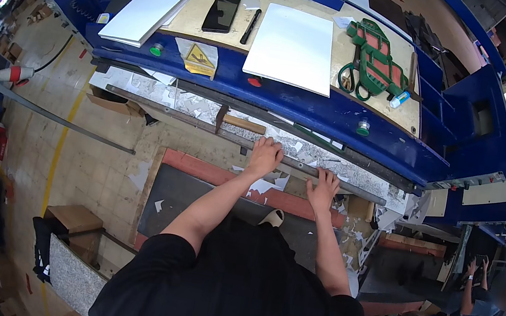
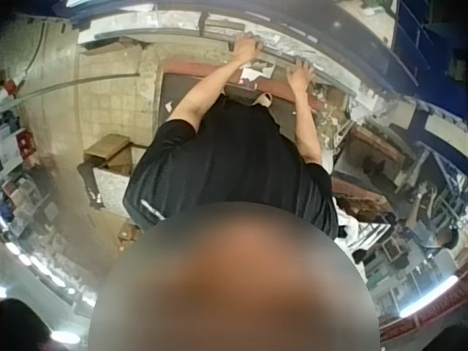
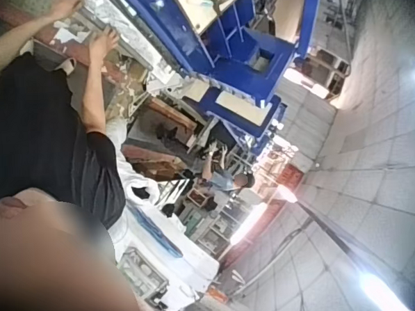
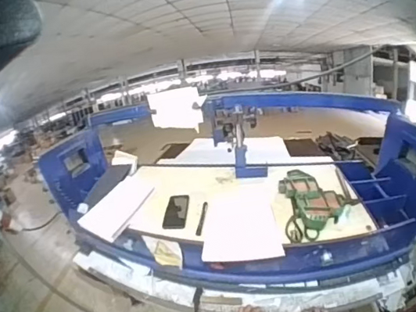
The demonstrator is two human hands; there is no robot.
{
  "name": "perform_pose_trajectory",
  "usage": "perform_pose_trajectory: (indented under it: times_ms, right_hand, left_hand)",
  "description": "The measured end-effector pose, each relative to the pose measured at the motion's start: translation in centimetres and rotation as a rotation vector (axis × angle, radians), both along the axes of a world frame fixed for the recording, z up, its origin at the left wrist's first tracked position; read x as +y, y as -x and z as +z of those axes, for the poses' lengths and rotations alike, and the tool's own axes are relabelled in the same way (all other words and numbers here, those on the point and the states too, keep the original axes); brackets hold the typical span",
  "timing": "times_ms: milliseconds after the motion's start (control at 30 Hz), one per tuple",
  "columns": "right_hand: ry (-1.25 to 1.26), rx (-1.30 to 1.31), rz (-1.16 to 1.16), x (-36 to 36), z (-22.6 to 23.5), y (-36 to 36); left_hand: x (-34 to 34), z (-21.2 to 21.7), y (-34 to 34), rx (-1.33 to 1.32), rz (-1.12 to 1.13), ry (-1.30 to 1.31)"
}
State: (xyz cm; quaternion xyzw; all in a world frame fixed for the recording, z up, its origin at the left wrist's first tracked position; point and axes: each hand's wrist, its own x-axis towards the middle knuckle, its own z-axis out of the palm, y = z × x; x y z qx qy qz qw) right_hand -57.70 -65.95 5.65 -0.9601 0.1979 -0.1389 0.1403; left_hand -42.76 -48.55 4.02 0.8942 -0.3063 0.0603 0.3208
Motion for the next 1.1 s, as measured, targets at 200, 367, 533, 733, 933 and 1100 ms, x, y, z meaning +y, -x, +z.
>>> perform_pose_trajectory:
  times_ms: [200, 367, 533, 733, 933, 1100]
  right_hand:
    - [-0.013, 0.042, 0.056, -0.4, -1.1, 1.4]
    - [-0.327, 0.016, 0.044, -2.7, -1.2, 0.0]
    - [-0.378, -0.049, -0.219, -6.5, -1.0, -3.6]
    - [-0.079, -0.012, 0.174, -5.7, 0.5, -10.2]
    - [-0.061, 0.161, 0.391, -7.0, -3.1, -12.6]
    - [-0.234, 0.379, 0.458, -8.1, -2.2, -14.6]
  left_hand:
    - [1.1, -1.5, 1.3, 0.019, -0.022, 0.025]
    - [1.3, -2.1, 0.8, 0.183, -0.034, -0.089]
    - [-1.0, -0.4, -3.2, 0.475, 0.016, -0.102]
    - [-4.3, -1.2, -6.3, 0.431, -0.109, -0.438]
    - [-5.3, -0.7, -7.1, 0.473, -0.277, -0.635]
    - [-4.6, -0.1, -7.7, 0.566, -0.385, -0.704]
